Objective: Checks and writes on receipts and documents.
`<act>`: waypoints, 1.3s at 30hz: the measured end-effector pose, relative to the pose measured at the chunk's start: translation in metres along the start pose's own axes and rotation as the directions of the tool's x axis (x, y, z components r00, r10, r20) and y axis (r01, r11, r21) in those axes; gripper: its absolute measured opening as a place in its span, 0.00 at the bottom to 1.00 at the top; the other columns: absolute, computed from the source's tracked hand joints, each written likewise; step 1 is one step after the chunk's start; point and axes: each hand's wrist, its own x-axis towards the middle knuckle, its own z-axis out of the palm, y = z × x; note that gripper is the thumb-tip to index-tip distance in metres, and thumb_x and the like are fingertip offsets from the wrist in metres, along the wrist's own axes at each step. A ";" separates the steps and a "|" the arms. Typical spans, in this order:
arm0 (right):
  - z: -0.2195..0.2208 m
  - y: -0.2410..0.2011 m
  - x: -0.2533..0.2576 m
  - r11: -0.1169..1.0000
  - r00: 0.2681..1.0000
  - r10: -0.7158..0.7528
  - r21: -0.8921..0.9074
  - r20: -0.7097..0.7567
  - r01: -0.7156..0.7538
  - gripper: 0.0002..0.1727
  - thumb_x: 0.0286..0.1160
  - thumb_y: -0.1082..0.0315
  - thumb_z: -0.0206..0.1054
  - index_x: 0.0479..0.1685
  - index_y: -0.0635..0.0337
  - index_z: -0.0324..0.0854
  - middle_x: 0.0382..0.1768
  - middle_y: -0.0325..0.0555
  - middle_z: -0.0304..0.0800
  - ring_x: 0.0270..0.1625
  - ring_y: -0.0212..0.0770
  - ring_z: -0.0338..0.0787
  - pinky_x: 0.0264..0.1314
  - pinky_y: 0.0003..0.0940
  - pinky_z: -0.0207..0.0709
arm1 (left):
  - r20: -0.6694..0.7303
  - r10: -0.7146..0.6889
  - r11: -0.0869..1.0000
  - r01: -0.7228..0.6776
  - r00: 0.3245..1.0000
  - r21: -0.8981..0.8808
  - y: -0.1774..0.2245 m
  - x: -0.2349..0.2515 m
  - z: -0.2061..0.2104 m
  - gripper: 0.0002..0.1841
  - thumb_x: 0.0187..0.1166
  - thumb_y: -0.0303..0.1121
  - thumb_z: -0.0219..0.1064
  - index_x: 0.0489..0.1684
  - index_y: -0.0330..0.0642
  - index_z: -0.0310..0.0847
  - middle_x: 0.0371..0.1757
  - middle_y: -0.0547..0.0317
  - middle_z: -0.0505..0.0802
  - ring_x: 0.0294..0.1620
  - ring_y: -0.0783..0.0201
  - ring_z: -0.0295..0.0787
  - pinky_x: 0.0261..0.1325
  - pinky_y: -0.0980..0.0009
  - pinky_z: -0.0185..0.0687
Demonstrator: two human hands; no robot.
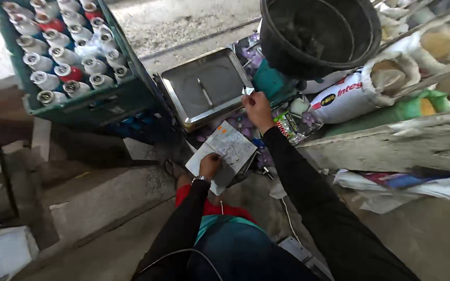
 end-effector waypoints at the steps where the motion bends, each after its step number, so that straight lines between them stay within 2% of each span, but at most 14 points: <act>1: 0.001 0.004 -0.003 0.999 1.000 0.018 0.029 0.018 -0.019 0.25 0.86 0.45 0.60 0.58 0.59 0.87 0.52 0.53 0.91 0.56 0.48 0.91 0.64 0.53 0.84 | -0.005 -0.012 0.999 0.012 1.000 -0.030 -0.001 0.001 0.000 0.13 0.76 0.43 0.72 0.51 0.48 0.92 0.46 0.56 0.96 0.47 0.59 0.95 0.57 0.50 0.89; 4: 0.007 0.019 -0.034 0.950 0.980 0.182 0.240 0.085 -0.197 0.24 0.86 0.46 0.62 0.63 0.57 0.84 0.46 0.51 0.92 0.45 0.46 0.91 0.54 0.51 0.86 | -0.006 -0.052 0.991 0.051 0.999 -0.126 -0.003 0.003 0.001 0.13 0.74 0.44 0.74 0.48 0.49 0.93 0.42 0.57 0.97 0.41 0.60 0.95 0.51 0.52 0.91; 5: 0.013 0.027 -0.051 0.914 0.963 0.251 0.304 0.101 -0.270 0.26 0.86 0.43 0.59 0.63 0.54 0.85 0.39 0.48 0.91 0.37 0.43 0.89 0.45 0.47 0.86 | -0.005 -0.067 0.987 0.066 0.998 -0.148 -0.003 0.003 0.002 0.13 0.74 0.44 0.75 0.48 0.49 0.93 0.41 0.58 0.97 0.40 0.60 0.96 0.49 0.52 0.92; 6: 0.024 0.037 -0.071 0.869 0.945 0.300 0.371 0.133 -0.328 0.31 0.88 0.34 0.49 0.62 0.49 0.84 0.27 0.42 0.82 0.23 0.38 0.79 0.28 0.40 0.79 | -0.006 -0.086 0.982 0.084 0.996 -0.171 -0.002 0.004 0.001 0.13 0.74 0.44 0.75 0.47 0.49 0.93 0.40 0.58 0.97 0.39 0.60 0.96 0.49 0.52 0.92; 7: 0.033 0.049 -0.091 0.803 0.926 0.325 0.460 0.194 -0.379 0.40 0.84 0.26 0.36 0.65 0.43 0.84 0.21 0.38 0.74 0.18 0.36 0.73 0.23 0.37 0.73 | -0.006 -0.103 0.977 0.100 0.995 -0.187 -0.001 0.003 0.001 0.13 0.74 0.45 0.75 0.46 0.48 0.93 0.40 0.57 0.97 0.40 0.59 0.96 0.50 0.50 0.92; 9: 0.048 0.074 -0.120 0.723 0.894 0.313 0.530 0.320 -0.443 0.56 0.69 0.15 0.18 0.70 0.38 0.82 0.22 0.37 0.76 0.23 0.36 0.76 0.31 0.39 0.78 | -0.016 -0.119 0.974 0.113 0.993 -0.196 -0.001 0.003 0.003 0.13 0.74 0.46 0.75 0.45 0.49 0.93 0.40 0.57 0.97 0.40 0.58 0.96 0.51 0.49 0.92; 10: 0.058 0.084 -0.128 0.729 0.896 0.310 0.526 0.317 -0.438 0.60 0.65 0.14 0.15 0.66 0.41 0.84 0.22 0.38 0.76 0.22 0.37 0.76 0.31 0.40 0.78 | -0.020 -0.116 0.976 0.110 0.993 -0.190 -0.002 0.002 0.003 0.13 0.74 0.47 0.75 0.44 0.49 0.93 0.39 0.56 0.97 0.40 0.57 0.95 0.52 0.47 0.90; 12: 0.077 0.097 -0.137 0.783 0.909 0.332 0.464 0.251 -0.414 0.53 0.74 0.18 0.25 0.58 0.46 0.88 0.26 0.43 0.82 0.23 0.39 0.81 0.31 0.42 0.81 | -0.025 -0.101 0.979 0.095 0.995 -0.179 -0.002 0.001 0.002 0.14 0.74 0.49 0.75 0.44 0.51 0.94 0.37 0.57 0.97 0.38 0.57 0.94 0.49 0.46 0.90; 15: 0.088 0.101 -0.141 0.883 0.948 0.205 0.371 0.243 -0.286 0.29 0.89 0.39 0.52 0.65 0.50 0.87 0.53 0.46 0.95 0.47 0.44 0.95 0.53 0.47 0.90 | -0.029 -0.080 0.978 0.072 0.996 -0.198 -0.005 -0.002 0.001 0.13 0.75 0.49 0.75 0.43 0.51 0.94 0.37 0.55 0.96 0.36 0.55 0.94 0.45 0.45 0.89; 16: 0.090 0.100 -0.141 0.906 0.958 0.162 0.348 0.236 -0.239 0.25 0.90 0.43 0.55 0.65 0.51 0.86 0.54 0.46 0.95 0.49 0.45 0.95 0.54 0.47 0.90 | -0.029 -0.086 0.974 0.077 0.996 -0.215 -0.004 -0.003 0.001 0.13 0.75 0.49 0.75 0.43 0.51 0.94 0.37 0.54 0.96 0.36 0.54 0.93 0.45 0.44 0.89; 20: 0.102 0.089 -0.131 0.936 0.984 0.055 0.336 0.168 -0.109 0.19 0.85 0.50 0.67 0.53 0.57 0.86 0.39 0.48 0.95 0.36 0.44 0.95 0.41 0.44 0.92 | -0.015 -0.130 0.967 0.123 0.991 -0.221 -0.005 0.005 0.000 0.12 0.74 0.49 0.75 0.41 0.54 0.95 0.37 0.60 0.97 0.38 0.58 0.95 0.49 0.45 0.90; 23: 0.107 0.086 -0.126 0.936 0.982 0.084 0.325 0.169 -0.136 0.19 0.76 0.48 0.75 0.39 0.57 0.83 0.25 0.46 0.87 0.22 0.43 0.86 0.26 0.41 0.85 | -0.007 -0.141 0.969 0.136 0.990 -0.208 -0.004 0.004 -0.001 0.11 0.75 0.49 0.74 0.42 0.55 0.95 0.38 0.61 0.98 0.39 0.59 0.96 0.51 0.44 0.90; 34: 0.115 0.091 -0.124 0.963 0.970 0.107 0.222 0.217 -0.156 0.22 0.80 0.46 0.70 0.34 0.57 0.85 0.24 0.45 0.89 0.23 0.42 0.88 0.29 0.43 0.86 | -0.019 -0.143 0.963 0.135 0.989 -0.235 -0.001 0.001 -0.002 0.11 0.75 0.48 0.74 0.42 0.54 0.95 0.37 0.61 0.98 0.40 0.60 0.96 0.52 0.45 0.91; 39: 0.125 0.094 -0.117 0.964 0.987 0.049 0.252 0.152 -0.087 0.20 0.77 0.49 0.73 0.34 0.58 0.89 0.27 0.41 0.92 0.29 0.36 0.91 0.39 0.40 0.90 | -0.019 -0.154 0.957 0.145 0.988 -0.252 -0.003 0.003 -0.001 0.11 0.74 0.49 0.75 0.41 0.55 0.95 0.37 0.63 0.98 0.40 0.61 0.96 0.52 0.46 0.91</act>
